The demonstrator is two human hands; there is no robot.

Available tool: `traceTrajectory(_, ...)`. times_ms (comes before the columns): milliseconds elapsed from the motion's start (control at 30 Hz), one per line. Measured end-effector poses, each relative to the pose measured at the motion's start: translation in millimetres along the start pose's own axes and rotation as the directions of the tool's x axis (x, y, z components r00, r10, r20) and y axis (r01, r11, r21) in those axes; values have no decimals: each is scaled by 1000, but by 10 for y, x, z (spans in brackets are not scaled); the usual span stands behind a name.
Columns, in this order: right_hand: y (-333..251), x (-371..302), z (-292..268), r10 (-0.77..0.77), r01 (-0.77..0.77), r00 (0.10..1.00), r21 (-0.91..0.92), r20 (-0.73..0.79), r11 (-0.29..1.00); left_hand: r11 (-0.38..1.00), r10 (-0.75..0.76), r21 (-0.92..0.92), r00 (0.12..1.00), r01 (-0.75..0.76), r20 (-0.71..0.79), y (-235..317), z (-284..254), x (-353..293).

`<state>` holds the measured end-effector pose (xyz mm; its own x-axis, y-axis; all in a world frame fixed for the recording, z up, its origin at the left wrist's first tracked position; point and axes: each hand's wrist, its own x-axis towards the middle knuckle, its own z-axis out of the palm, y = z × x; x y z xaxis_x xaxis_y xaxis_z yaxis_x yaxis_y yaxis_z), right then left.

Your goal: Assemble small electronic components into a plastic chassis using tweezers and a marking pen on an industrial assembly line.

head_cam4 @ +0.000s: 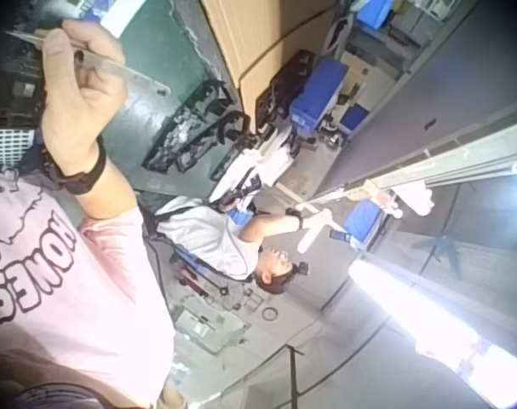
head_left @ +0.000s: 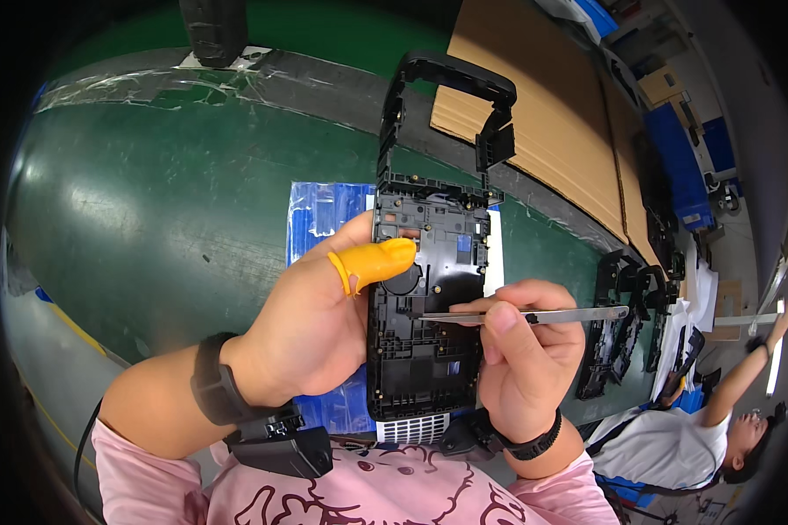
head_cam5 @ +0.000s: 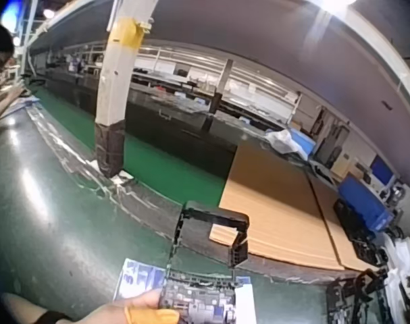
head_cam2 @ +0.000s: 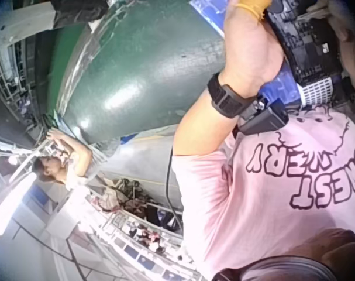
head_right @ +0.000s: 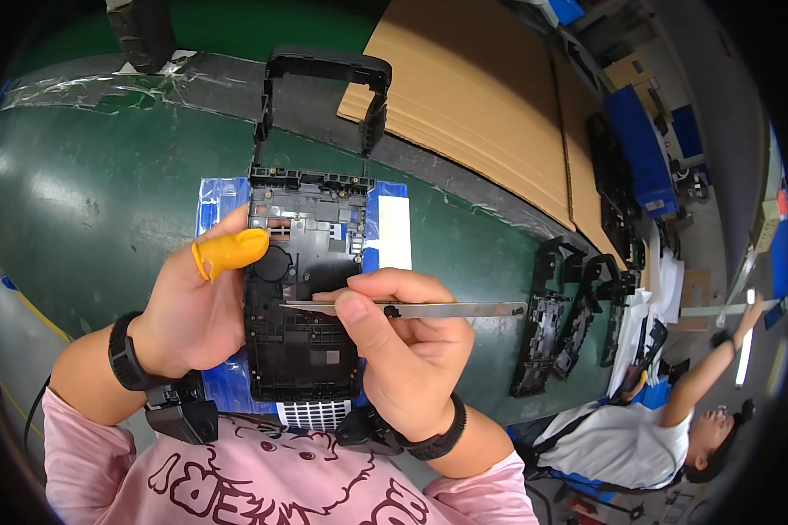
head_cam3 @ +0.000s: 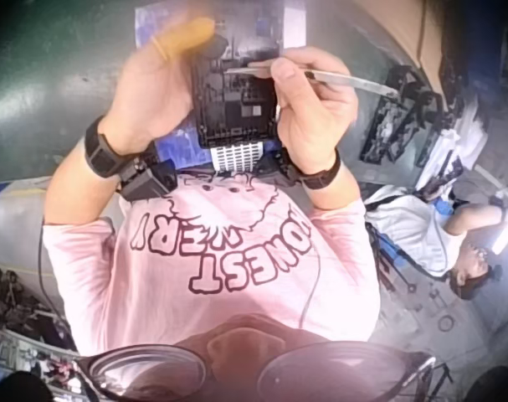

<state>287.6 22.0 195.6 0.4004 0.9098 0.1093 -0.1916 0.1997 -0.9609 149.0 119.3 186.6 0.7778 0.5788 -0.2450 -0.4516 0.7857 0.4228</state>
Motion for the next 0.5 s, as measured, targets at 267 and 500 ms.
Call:
traceTrajectory(267, -7, 9, 38, 34, -34, 999, 23, 10, 999, 999, 37, -23, 999, -37, 15, -10, 14, -19)
traceTrajectory(500, 10, 10, 45, 44, -44, 999, 6, 13, 999, 999, 40, -35, 999, -39, 30, -12, 10, -19)
